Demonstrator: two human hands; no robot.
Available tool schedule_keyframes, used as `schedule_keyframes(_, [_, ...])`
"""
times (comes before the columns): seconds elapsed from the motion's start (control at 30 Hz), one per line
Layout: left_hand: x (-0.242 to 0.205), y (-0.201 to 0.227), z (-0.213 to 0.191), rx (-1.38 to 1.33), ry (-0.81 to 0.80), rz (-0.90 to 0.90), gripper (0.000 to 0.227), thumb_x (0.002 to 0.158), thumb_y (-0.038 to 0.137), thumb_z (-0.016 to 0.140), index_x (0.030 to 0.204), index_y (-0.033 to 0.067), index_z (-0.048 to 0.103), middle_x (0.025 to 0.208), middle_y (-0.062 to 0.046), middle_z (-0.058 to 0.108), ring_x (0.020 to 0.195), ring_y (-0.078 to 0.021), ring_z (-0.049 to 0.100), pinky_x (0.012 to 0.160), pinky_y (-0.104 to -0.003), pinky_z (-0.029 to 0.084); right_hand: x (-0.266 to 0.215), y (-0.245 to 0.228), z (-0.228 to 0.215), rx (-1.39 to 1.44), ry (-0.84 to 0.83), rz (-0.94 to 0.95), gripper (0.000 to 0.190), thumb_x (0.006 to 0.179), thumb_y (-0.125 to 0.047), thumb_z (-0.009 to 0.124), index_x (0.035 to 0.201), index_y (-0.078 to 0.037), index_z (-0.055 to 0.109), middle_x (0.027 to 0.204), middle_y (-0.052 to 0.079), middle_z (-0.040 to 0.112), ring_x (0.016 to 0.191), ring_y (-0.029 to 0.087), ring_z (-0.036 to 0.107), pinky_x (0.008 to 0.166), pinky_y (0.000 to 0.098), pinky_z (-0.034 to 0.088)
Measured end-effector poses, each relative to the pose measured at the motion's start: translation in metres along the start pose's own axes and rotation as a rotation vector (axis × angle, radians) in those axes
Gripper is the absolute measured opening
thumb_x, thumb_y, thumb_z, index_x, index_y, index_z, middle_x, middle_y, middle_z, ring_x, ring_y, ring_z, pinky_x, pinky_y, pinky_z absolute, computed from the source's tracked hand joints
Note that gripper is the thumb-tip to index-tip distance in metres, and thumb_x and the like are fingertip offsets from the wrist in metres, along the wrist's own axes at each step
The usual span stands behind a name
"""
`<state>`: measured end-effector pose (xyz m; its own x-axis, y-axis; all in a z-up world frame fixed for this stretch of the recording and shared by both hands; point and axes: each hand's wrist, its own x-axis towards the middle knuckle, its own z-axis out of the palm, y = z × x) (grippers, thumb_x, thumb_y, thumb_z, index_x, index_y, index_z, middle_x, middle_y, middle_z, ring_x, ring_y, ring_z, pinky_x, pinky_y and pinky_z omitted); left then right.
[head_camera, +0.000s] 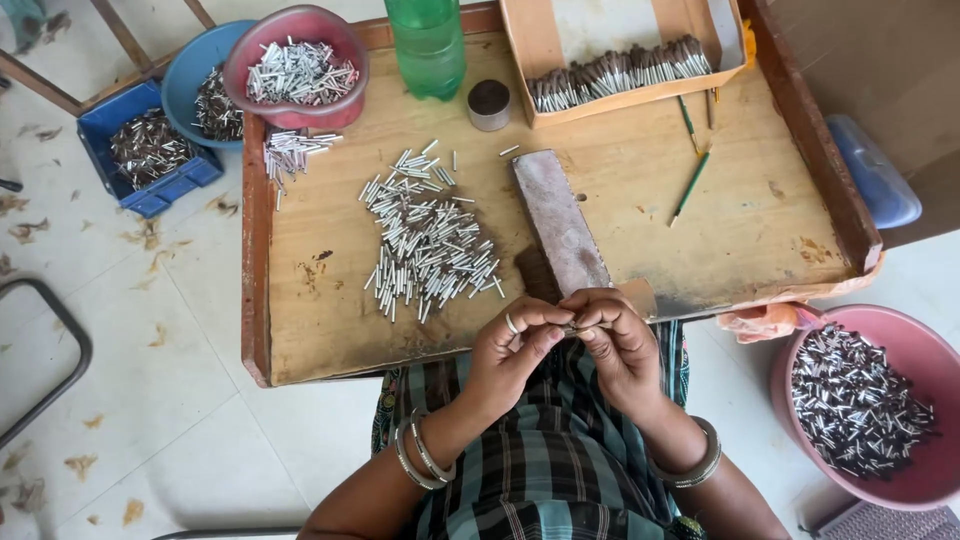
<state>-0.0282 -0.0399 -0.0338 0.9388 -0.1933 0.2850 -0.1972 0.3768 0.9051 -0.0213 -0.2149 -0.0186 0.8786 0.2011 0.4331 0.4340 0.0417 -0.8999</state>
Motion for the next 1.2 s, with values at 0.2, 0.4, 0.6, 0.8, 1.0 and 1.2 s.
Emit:
schedule_keyframes(0.2, [-0.014,-0.01,0.001,-0.176,-0.003,-0.124,0.015,0.107,0.002,0.063,0.122,0.0024,0.068,0.109,0.0,0.065,0.096,-0.0056,0.058,0.085,-0.022,0.049,-0.002,-0.016,-0.001,-0.265,0.013,-0.112,0.008,0.101,-0.002,0.063,0.106,-0.006,0.059,0.12,0.011,0.066,0.107,0.02,0.066,0.093,0.0306,0.056])
schedule_keyframes(0.4, [-0.001,0.029,0.003,0.121,-0.02,0.03,0.018,0.104,0.001,0.064,0.122,0.0048,0.067,0.113,-0.002,0.067,0.098,-0.0085,0.064,0.086,-0.023,0.052,0.006,-0.041,-0.004,-0.475,-0.043,-0.193,0.017,0.093,0.003,0.07,0.107,-0.004,0.064,0.125,0.018,0.066,0.112,0.026,0.071,0.093,0.0332,0.059])
schedule_keyframes(0.6, [0.003,0.041,-0.001,0.447,-0.047,0.226,0.027,0.099,-0.003,0.07,0.123,0.0076,0.066,0.113,-0.006,0.068,0.096,-0.0138,0.07,0.081,-0.025,0.059,0.018,-0.061,-0.013,-0.49,-0.133,-0.178,0.02,0.084,-0.003,0.079,0.103,-0.007,0.076,0.109,0.005,0.075,0.112,0.024,0.072,0.099,0.0374,0.058])
schedule_keyframes(0.8, [0.001,0.042,-0.003,0.409,-0.017,0.196,0.03,0.098,-0.001,0.071,0.125,0.0077,0.065,0.111,-0.006,0.069,0.096,-0.0131,0.07,0.082,-0.025,0.057,0.009,-0.05,-0.019,-0.516,-0.058,-0.225,0.022,0.084,-0.007,0.08,0.105,-0.01,0.077,0.103,0.002,0.074,0.098,0.017,0.069,0.11,0.045,0.056])
schedule_keyframes(1.0, [-0.003,0.039,-0.001,0.316,-0.023,0.07,0.032,0.099,0.0,0.071,0.129,0.005,0.063,0.104,-0.006,0.073,0.086,-0.0087,0.069,0.077,-0.024,0.057,0.016,-0.059,-0.013,-0.478,-0.064,-0.263,0.027,0.083,-0.012,0.082,0.108,-0.007,0.074,0.104,0.006,0.073,0.101,0.021,0.069,0.104,0.0435,0.057])
schedule_keyframes(1.2, [-0.006,0.031,-0.001,0.249,-0.036,0.063,0.032,0.101,0.002,0.07,0.131,0.0038,0.06,0.102,-0.007,0.075,0.089,-0.0085,0.072,0.08,-0.023,0.057,0.011,-0.054,-0.014,-0.504,-0.079,-0.298,0.019,0.087,-0.011,0.079,0.104,-0.008,0.075,0.1,0.004,0.074,0.101,0.021,0.07,0.104,0.0429,0.058])
